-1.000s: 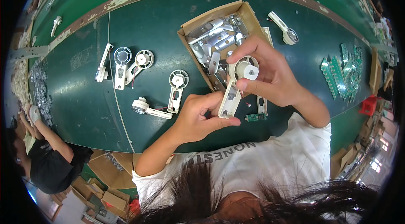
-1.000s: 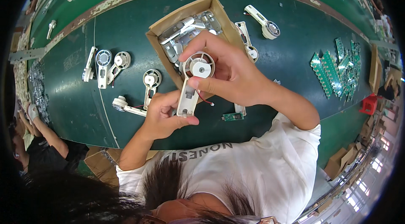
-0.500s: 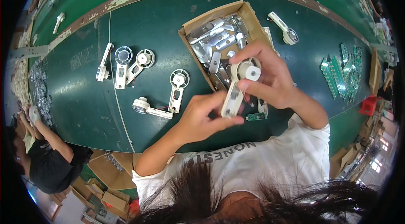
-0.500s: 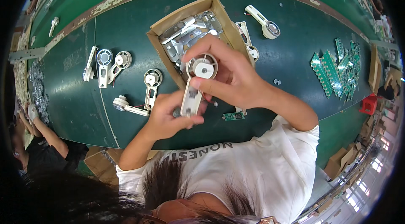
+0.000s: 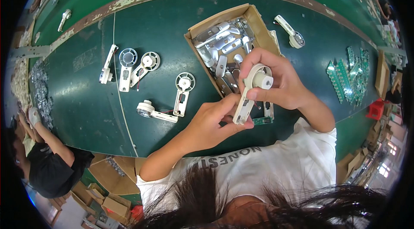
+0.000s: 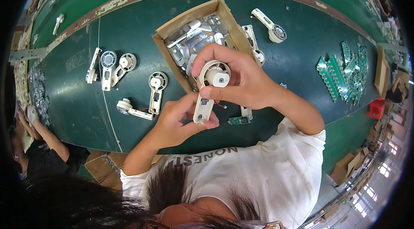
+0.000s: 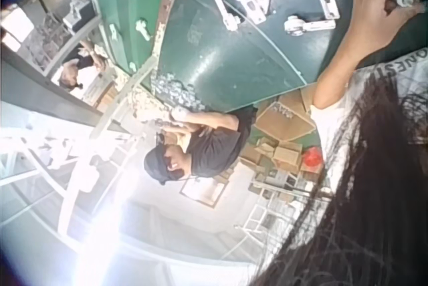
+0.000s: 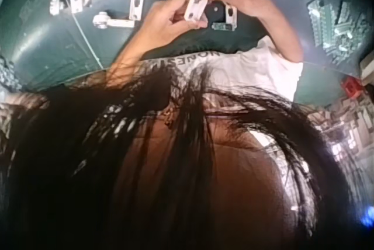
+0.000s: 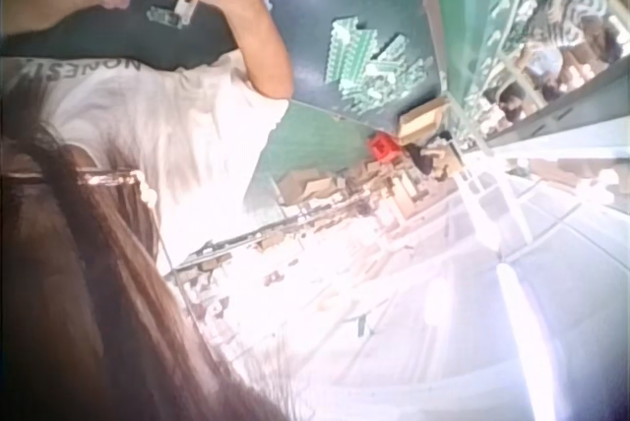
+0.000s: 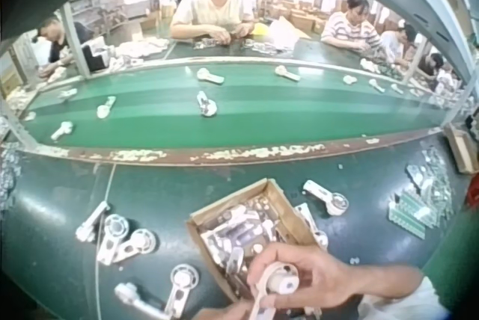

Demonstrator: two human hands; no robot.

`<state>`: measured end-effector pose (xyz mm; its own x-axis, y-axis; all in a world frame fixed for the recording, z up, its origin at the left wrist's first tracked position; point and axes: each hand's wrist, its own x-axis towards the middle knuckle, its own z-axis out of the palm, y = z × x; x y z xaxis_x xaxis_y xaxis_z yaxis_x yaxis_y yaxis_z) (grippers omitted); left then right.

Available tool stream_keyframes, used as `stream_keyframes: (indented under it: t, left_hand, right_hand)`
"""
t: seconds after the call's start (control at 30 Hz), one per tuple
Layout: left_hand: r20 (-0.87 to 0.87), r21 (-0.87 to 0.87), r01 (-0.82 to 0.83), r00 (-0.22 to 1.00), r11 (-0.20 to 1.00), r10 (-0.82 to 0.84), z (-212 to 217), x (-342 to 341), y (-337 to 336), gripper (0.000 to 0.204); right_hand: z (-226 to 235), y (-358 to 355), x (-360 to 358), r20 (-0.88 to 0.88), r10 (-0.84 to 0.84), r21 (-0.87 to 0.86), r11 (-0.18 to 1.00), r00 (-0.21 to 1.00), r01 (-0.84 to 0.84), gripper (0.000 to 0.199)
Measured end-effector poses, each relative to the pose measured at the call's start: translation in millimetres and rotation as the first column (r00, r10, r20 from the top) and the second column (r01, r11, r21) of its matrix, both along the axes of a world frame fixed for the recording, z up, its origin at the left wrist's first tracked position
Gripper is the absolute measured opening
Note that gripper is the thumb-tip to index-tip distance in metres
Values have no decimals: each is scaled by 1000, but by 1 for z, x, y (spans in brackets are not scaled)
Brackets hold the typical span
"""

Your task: The person assembles handheld fan components by inserting metal pieces and motor parts into plastic housings by hand, then places the assembled units onto the conveyor belt.

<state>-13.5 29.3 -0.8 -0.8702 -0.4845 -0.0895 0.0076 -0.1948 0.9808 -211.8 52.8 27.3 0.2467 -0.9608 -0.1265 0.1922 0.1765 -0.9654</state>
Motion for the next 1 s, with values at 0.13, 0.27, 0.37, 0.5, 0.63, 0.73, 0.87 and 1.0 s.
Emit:
stream_keyframes:
  t: [0.13, 0.27, 0.37, 0.5, 0.63, 0.73, 0.87, 1.0]
  left_hand:
    - [-11, -240, -30, 1000, 970, 28, 2, 2, -7, 35]
    - [-39, -84, 14, 999, 996, -18, 7, 3, -10, 32]
    - [-25, -46, 75, 997, 996, -76, 9, 2, -10, 35]
    - [86, 17, -39, 996, 999, 37, 7, 2, -10, 55]
    - [74, -31, -196, 978, 980, 198, 4, 4, -2, 50]
    - [93, -176, -203, 971, 963, 222, -1, 0, -7, 37]
    - [160, -377, -231, 937, 897, 309, 4, 3, -11, 30]
    - [118, -560, -230, 929, 796, 351, 2, 6, -6, 26]
  right_hand:
    - [6, -1, 2, 110, -92, 58, 995, 990, 86, 37]
    - [9, -3, -3, 41, -7, 146, 989, 999, 1, 34]
    - [13, -2, -4, -22, 87, 114, 990, 996, -84, 31]
    - [28, -47, -16, -337, -134, -74, 991, 932, 115, 35]
    - [-9, -183, -136, -307, -427, -158, 904, 851, 397, 33]
    - [-78, -276, -234, -565, -644, -335, 750, 515, 571, 43]
    - [-91, -325, -191, -758, -531, -627, 437, -378, 644, 49]
    - [-67, -308, -91, -712, -700, -700, 702, -55, 133, 48]
